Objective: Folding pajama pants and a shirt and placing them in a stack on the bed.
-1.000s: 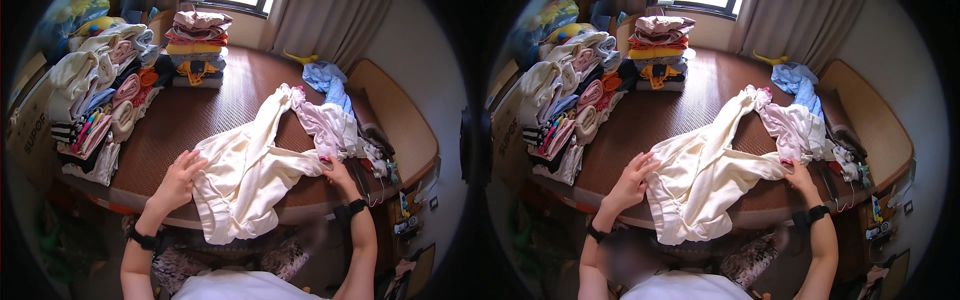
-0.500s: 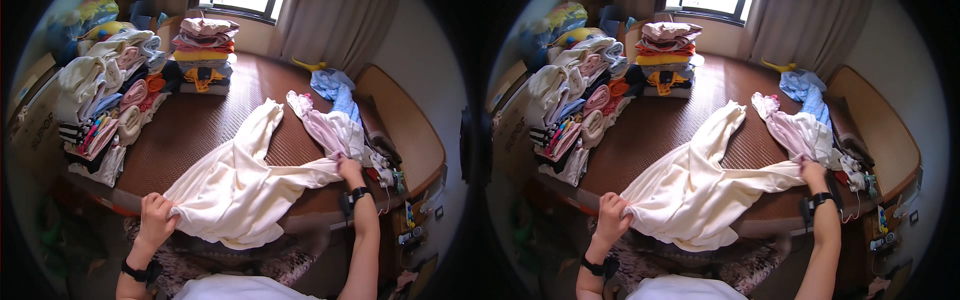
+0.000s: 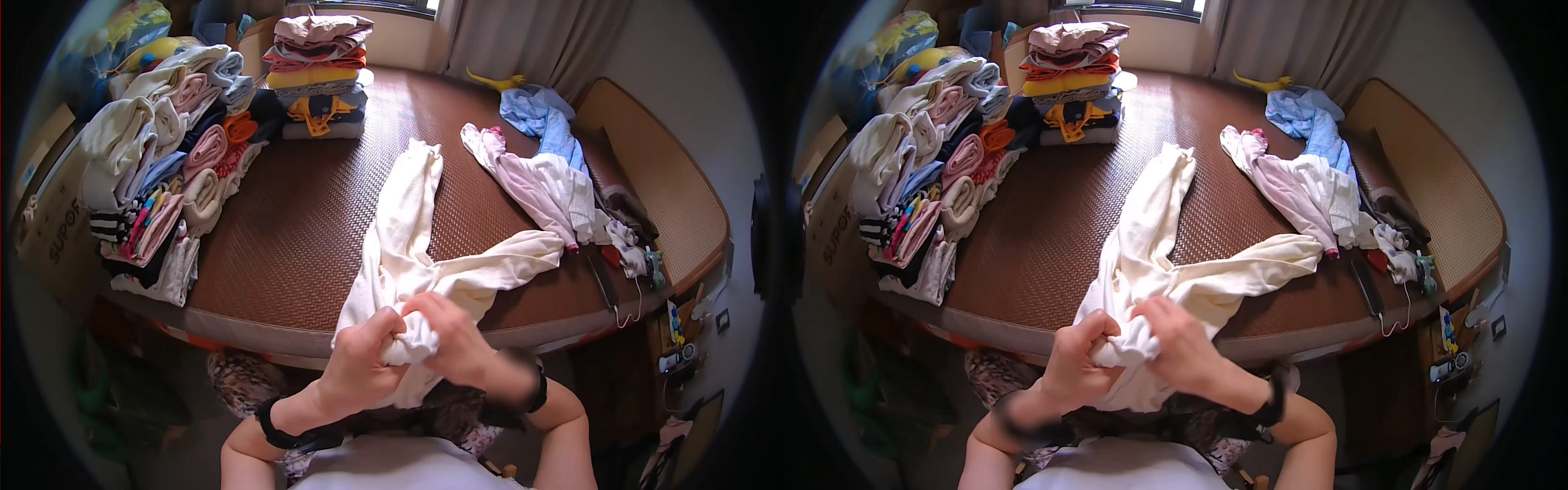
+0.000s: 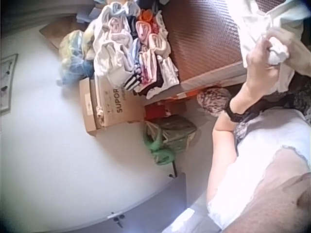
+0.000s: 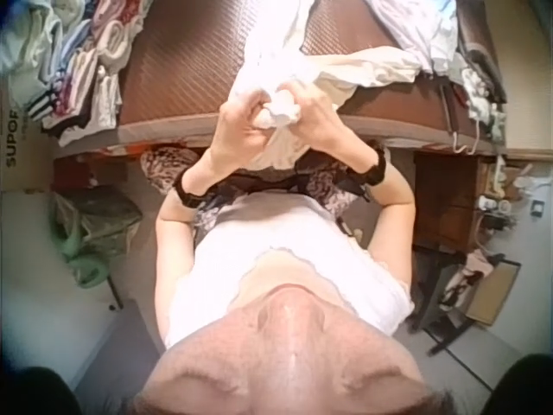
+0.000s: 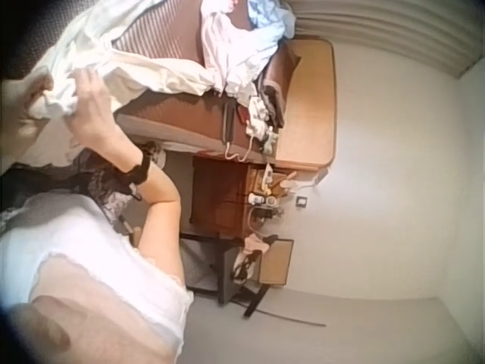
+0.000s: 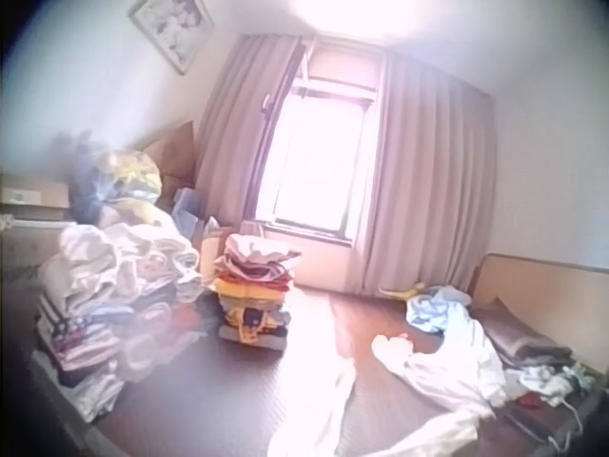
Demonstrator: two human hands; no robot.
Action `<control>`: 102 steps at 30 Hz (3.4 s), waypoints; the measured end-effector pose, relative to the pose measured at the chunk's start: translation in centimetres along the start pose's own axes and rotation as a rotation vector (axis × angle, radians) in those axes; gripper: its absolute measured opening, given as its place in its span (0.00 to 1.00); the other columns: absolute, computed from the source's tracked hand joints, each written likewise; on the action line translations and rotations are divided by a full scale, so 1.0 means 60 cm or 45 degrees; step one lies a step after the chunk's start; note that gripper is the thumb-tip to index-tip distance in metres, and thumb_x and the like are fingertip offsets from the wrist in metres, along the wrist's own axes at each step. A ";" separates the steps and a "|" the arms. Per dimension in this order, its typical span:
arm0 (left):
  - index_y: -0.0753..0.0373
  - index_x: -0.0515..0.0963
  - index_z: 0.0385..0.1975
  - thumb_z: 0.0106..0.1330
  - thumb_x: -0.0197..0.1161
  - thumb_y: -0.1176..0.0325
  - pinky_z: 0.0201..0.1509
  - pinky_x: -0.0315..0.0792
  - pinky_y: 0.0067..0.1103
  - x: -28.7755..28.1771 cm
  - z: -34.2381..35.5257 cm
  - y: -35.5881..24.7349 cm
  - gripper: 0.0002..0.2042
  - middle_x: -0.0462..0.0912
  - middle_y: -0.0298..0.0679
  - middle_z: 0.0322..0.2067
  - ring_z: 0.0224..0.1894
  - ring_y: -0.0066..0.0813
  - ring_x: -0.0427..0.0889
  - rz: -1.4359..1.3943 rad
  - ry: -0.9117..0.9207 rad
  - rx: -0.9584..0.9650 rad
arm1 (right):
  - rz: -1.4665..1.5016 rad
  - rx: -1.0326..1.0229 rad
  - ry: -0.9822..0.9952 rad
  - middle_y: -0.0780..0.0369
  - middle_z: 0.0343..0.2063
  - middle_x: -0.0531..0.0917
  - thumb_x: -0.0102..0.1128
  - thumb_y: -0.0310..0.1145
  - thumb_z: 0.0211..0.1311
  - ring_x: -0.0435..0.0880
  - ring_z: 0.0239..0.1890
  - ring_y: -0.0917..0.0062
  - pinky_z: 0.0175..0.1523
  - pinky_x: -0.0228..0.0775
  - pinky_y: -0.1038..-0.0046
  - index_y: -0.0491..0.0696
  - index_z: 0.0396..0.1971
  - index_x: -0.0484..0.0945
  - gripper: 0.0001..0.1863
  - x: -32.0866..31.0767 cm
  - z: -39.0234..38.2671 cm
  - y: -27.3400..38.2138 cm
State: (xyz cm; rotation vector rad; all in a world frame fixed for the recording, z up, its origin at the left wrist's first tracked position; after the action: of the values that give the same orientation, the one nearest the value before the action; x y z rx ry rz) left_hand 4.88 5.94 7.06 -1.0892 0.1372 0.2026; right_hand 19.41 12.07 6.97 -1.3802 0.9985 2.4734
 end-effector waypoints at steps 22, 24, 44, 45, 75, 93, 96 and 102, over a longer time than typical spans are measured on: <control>0.62 0.73 0.43 0.49 0.73 0.71 0.38 0.78 0.32 -0.026 -0.030 0.001 0.22 0.83 0.50 0.28 0.34 0.51 0.84 0.413 0.248 -0.161 | 0.645 0.329 0.004 0.62 0.37 0.82 0.66 0.25 0.49 0.79 0.42 0.81 0.46 0.72 0.77 0.42 0.42 0.77 0.18 -0.032 -0.031 -0.028; 0.63 0.74 0.41 0.47 0.71 0.72 0.37 0.77 0.30 -0.031 -0.018 0.016 0.20 0.82 0.48 0.31 0.34 0.49 0.83 0.619 0.089 0.065 | 1.018 0.362 0.042 0.63 0.38 0.82 0.67 0.25 0.48 0.79 0.43 0.82 0.48 0.71 0.76 0.42 0.45 0.77 0.21 -0.022 -0.036 -0.029; 0.66 0.69 0.57 0.63 0.61 0.75 0.55 0.74 0.27 0.002 0.003 0.067 0.21 0.78 0.41 0.50 0.51 0.29 0.78 -1.175 0.166 -0.794 | -0.425 -0.252 -0.682 0.56 0.42 0.79 0.71 0.27 0.46 0.79 0.43 0.58 0.46 0.71 0.63 0.44 0.45 0.73 0.24 -0.079 -0.047 0.020; 0.66 0.69 0.57 0.63 0.61 0.75 0.55 0.74 0.27 0.004 0.005 0.066 0.21 0.78 0.41 0.50 0.51 0.29 0.78 -1.178 0.168 -0.800 | -0.332 -0.448 -0.626 0.55 0.42 0.78 0.69 0.26 0.49 0.79 0.42 0.57 0.47 0.71 0.62 0.43 0.44 0.73 0.21 -0.067 -0.064 0.037; 0.66 0.76 0.48 0.65 0.65 0.71 0.48 0.71 0.18 0.120 -0.021 0.043 0.14 0.80 0.31 0.41 0.43 0.16 0.77 -0.870 0.778 -0.365 | 0.252 0.097 -0.174 0.60 0.50 0.74 0.59 0.38 0.64 0.73 0.53 0.69 0.60 0.66 0.68 0.50 0.55 0.71 0.21 0.082 -0.130 -0.196; 0.67 0.78 0.40 0.68 0.61 0.54 0.43 0.77 0.20 -0.185 0.093 0.087 0.18 0.82 0.37 0.38 0.40 0.21 0.82 -0.698 -0.777 -0.201 | 1.878 0.130 -0.433 0.55 0.55 0.75 0.63 0.22 0.56 0.76 0.56 0.57 0.60 0.70 0.53 0.41 0.63 0.63 0.33 -0.176 -0.097 -0.119; 0.67 0.77 0.38 0.68 0.60 0.51 0.42 0.76 0.18 -0.199 0.113 0.077 0.20 0.82 0.38 0.39 0.40 0.21 0.82 -0.506 -0.904 -0.198 | 1.632 0.110 -0.441 0.60 0.51 0.77 0.66 0.16 0.50 0.78 0.53 0.70 0.56 0.75 0.64 0.47 0.59 0.67 0.33 -0.170 -0.094 -0.165; 0.67 0.68 0.53 0.60 0.67 0.66 0.53 0.69 0.35 -0.220 0.065 0.169 0.24 0.74 0.49 0.41 0.46 0.49 0.76 0.971 -0.715 -0.328 | 1.326 0.467 -0.358 0.68 0.43 0.78 0.67 0.17 0.51 0.77 0.46 0.83 0.49 0.76 0.77 0.48 0.47 0.71 0.24 -0.049 -0.094 -0.165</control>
State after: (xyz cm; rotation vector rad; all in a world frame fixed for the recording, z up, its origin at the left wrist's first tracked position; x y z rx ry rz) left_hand -10.28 12.67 2.86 -1.1534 0.0138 1.2251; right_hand 29.21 16.86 2.53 -0.3731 2.3537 2.6869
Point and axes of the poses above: each hand's wrist, its own z-axis towards the middle knuckle, its own x-axis out of the palm, y = z × x, the point moved 4 cm from there along z, towards the middle knuckle
